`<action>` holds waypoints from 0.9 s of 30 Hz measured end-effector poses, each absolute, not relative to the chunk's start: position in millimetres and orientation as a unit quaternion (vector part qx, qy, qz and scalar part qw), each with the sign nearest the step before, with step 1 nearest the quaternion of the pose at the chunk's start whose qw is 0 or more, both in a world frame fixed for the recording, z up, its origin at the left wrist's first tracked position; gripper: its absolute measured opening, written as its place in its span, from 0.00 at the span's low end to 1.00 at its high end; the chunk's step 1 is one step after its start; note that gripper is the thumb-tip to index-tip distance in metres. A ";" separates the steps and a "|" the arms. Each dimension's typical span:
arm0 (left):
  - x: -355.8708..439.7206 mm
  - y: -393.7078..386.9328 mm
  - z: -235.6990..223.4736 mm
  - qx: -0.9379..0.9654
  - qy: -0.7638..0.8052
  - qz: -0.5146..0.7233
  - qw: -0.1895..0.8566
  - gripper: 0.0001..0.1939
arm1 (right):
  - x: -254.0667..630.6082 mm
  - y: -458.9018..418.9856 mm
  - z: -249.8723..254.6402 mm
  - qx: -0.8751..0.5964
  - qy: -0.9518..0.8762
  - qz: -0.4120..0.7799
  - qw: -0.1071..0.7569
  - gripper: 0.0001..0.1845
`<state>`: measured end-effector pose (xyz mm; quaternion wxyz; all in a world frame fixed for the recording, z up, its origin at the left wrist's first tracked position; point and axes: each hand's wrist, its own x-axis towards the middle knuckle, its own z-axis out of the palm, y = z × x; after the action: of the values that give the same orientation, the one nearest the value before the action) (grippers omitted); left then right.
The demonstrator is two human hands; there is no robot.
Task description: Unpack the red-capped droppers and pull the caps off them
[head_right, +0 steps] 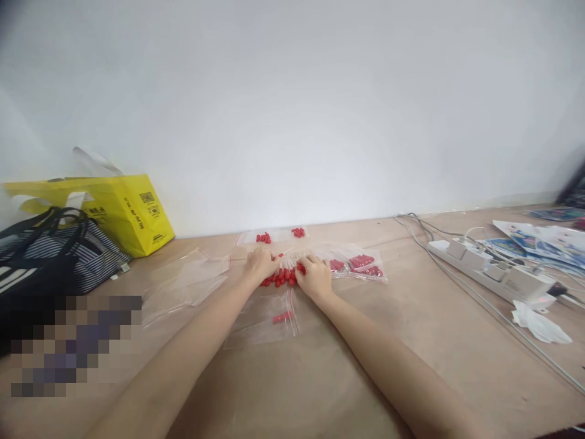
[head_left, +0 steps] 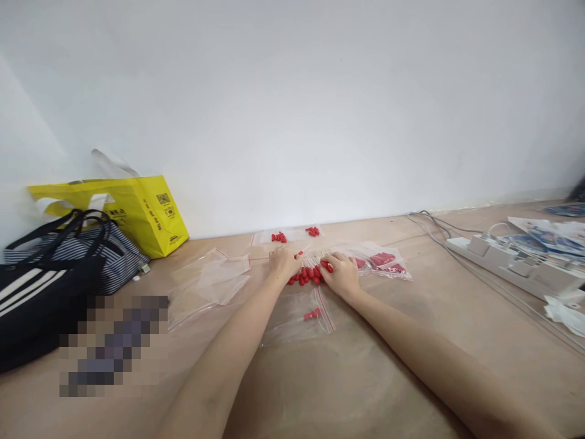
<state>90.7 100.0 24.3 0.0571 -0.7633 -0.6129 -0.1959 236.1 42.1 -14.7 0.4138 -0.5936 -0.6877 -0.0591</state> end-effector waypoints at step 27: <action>13.6 41.1 2.3 -0.815 -0.523 -0.241 -0.061 0.09 | 209.0 37.3 0.4 -0.558 -0.755 -0.030 0.343 0.14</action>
<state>13.6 41.1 2.3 -0.0608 -0.8155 -0.5229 -0.2406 209.0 37.3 0.4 0.3432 -0.5582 -0.7548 -0.0304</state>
